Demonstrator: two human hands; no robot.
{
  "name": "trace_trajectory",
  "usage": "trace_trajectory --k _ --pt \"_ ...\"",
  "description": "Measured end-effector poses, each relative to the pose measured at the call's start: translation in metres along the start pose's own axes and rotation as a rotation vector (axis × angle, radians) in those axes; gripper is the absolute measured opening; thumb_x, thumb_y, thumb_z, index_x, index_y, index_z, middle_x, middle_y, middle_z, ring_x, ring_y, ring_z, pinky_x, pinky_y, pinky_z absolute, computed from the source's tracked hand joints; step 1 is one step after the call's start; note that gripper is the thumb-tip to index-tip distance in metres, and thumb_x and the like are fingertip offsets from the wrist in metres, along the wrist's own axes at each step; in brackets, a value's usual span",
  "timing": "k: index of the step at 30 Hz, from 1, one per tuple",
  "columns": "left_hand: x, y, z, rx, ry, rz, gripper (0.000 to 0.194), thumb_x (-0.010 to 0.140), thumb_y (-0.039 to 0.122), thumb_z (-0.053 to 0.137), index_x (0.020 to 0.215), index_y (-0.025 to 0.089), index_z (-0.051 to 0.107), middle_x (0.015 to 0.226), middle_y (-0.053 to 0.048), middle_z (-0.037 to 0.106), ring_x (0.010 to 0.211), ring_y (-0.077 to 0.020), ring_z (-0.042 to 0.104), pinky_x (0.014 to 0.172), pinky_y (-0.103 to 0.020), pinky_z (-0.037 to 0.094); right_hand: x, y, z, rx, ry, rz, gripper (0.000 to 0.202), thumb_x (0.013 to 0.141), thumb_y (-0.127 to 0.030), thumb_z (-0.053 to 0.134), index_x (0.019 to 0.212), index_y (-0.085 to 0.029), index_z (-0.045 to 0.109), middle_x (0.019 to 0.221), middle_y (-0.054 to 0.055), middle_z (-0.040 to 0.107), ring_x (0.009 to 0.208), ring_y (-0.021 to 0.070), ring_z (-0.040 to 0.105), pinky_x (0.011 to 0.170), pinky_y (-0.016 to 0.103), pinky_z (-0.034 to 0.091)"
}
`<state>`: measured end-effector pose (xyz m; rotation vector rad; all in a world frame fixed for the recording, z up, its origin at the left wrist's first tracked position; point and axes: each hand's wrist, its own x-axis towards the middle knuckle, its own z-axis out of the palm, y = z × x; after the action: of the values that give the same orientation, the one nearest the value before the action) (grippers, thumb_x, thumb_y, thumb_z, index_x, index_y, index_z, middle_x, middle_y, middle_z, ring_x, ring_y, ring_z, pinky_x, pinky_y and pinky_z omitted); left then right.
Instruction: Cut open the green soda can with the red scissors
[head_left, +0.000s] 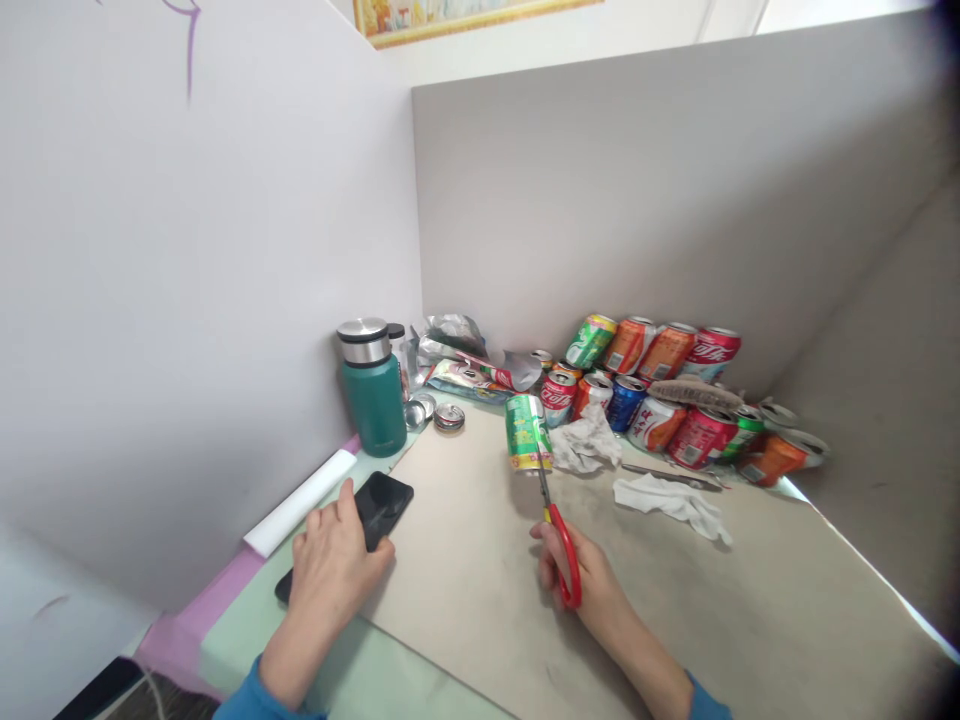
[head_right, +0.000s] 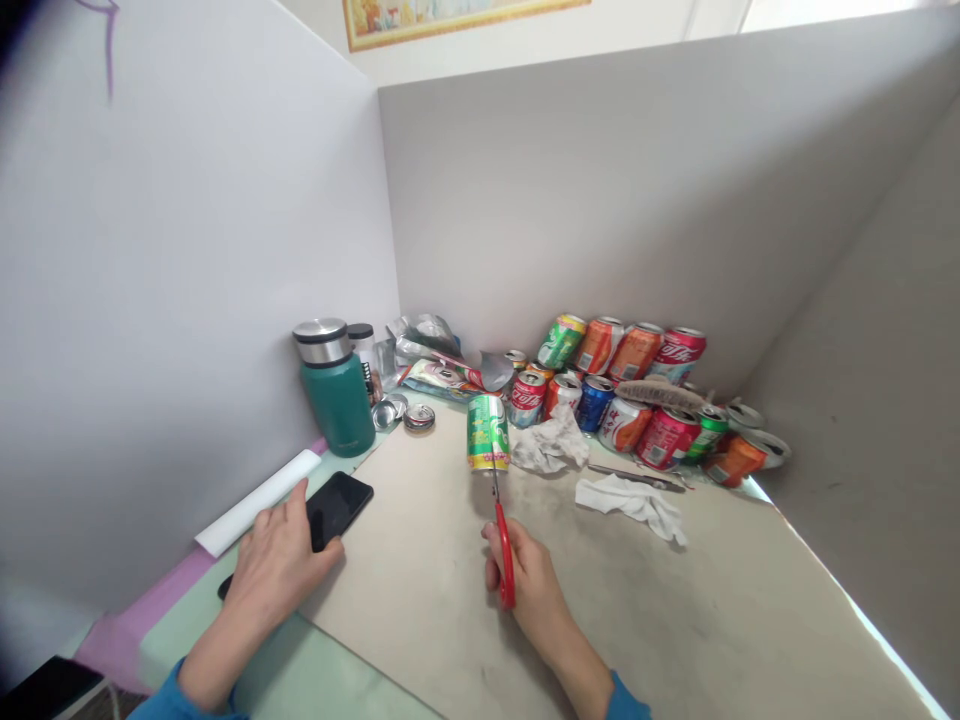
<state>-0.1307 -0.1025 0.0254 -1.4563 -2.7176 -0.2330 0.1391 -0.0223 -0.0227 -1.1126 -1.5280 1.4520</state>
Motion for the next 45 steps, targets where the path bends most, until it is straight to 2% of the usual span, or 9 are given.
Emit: trace_trajectory --k 7,11,13,19,23,27,31,35,45 --pt "-0.002 -0.003 0.003 0.008 0.023 0.018 0.082 0.082 0.037 0.048 0.151 -0.003 0.024 0.125 -0.026 0.06 0.121 -0.0397 0.049 0.094 -0.048 0.04 -0.001 -0.001 -0.001 -0.008 -0.01 0.007 0.062 0.084 -0.076 0.048 0.093 -0.016 0.056 0.049 -0.004 0.054 0.037 0.0087 0.041 0.037 0.022 0.03" --pt "-0.001 -0.024 0.004 -0.086 -0.024 0.094 0.088 0.082 0.052 0.052 0.152 0.006 0.026 0.136 -0.023 0.055 0.128 -0.0399 0.047 0.096 -0.05 0.041 -0.001 0.0 -0.001 0.0 -0.009 0.003 0.063 0.082 -0.077 0.049 0.093 -0.016 0.056 0.049 -0.004 0.054 0.037 0.0088 0.04 0.037 0.022 0.029" --pt "0.0 -0.039 0.004 -0.182 0.014 0.163 0.084 0.084 0.054 0.049 0.152 0.009 0.029 0.138 -0.02 0.055 0.13 -0.0363 0.046 0.101 -0.049 0.04 -0.002 -0.001 0.0 0.01 -0.001 0.004 0.064 0.08 -0.078 0.05 0.092 -0.016 0.056 0.048 -0.005 0.053 0.037 0.0089 0.04 0.037 0.022 0.029" --pt "-0.002 -0.082 0.0 -0.396 0.078 0.353 0.062 0.094 0.037 0.037 0.153 0.022 0.029 0.124 -0.008 0.067 0.118 -0.0261 0.058 0.1 -0.042 0.045 -0.002 -0.005 0.002 0.019 0.002 0.023 0.065 0.077 -0.08 0.052 0.088 -0.016 0.056 0.048 -0.005 0.053 0.036 0.0088 0.039 0.038 0.022 0.029" --pt "-0.005 -0.093 -0.001 -0.392 0.095 0.444 0.058 0.094 0.03 0.038 0.151 0.025 0.034 0.118 -0.007 0.071 0.114 -0.0259 0.061 0.097 -0.041 0.047 -0.002 -0.005 0.001 0.031 0.005 0.042 0.067 0.073 -0.083 0.054 0.087 -0.017 0.054 0.049 -0.005 0.053 0.036 0.0086 0.04 0.038 0.022 0.03" --pt "-0.004 -0.077 0.006 -0.353 0.111 0.425 0.06 0.093 0.036 0.044 0.151 0.023 0.034 0.129 -0.011 0.065 0.12 -0.0282 0.057 0.102 -0.044 0.045 -0.002 -0.005 0.001 0.028 0.007 0.047 0.067 0.073 -0.083 0.053 0.085 -0.018 0.052 0.049 -0.005 0.053 0.037 0.0087 0.04 0.038 0.022 0.03" --pt "0.001 -0.041 0.014 -0.226 0.062 0.31 0.081 0.085 0.043 0.055 0.153 0.011 0.026 0.15 -0.021 0.044 0.136 -0.0366 0.043 0.107 -0.048 0.039 -0.002 -0.005 0.001 0.013 0.008 0.036 0.066 0.075 -0.082 0.053 0.089 -0.017 0.054 0.05 -0.005 0.054 0.037 0.0089 0.041 0.039 0.022 0.031" --pt "0.004 -0.01 0.009 -0.068 -0.029 0.198 0.074 0.089 0.029 0.045 0.153 0.002 0.021 0.14 -0.025 0.05 0.125 -0.0386 0.049 0.098 -0.048 0.042 -0.002 -0.003 0.001 -0.005 0.004 0.027 0.066 0.077 -0.08 0.052 0.091 -0.016 0.056 0.049 -0.005 0.053 0.037 0.0088 0.04 0.038 0.022 0.031" --pt "0.008 -0.005 0.005 -0.031 -0.057 0.187 0.076 0.086 0.027 0.045 0.15 -0.005 0.02 0.124 -0.024 0.06 0.112 -0.0374 0.052 0.089 -0.044 0.042 -0.001 -0.004 0.001 0.015 -0.003 0.039 0.063 0.078 -0.079 0.052 0.09 -0.017 0.056 0.048 -0.006 0.052 0.037 0.0092 0.039 0.037 0.022 0.029"
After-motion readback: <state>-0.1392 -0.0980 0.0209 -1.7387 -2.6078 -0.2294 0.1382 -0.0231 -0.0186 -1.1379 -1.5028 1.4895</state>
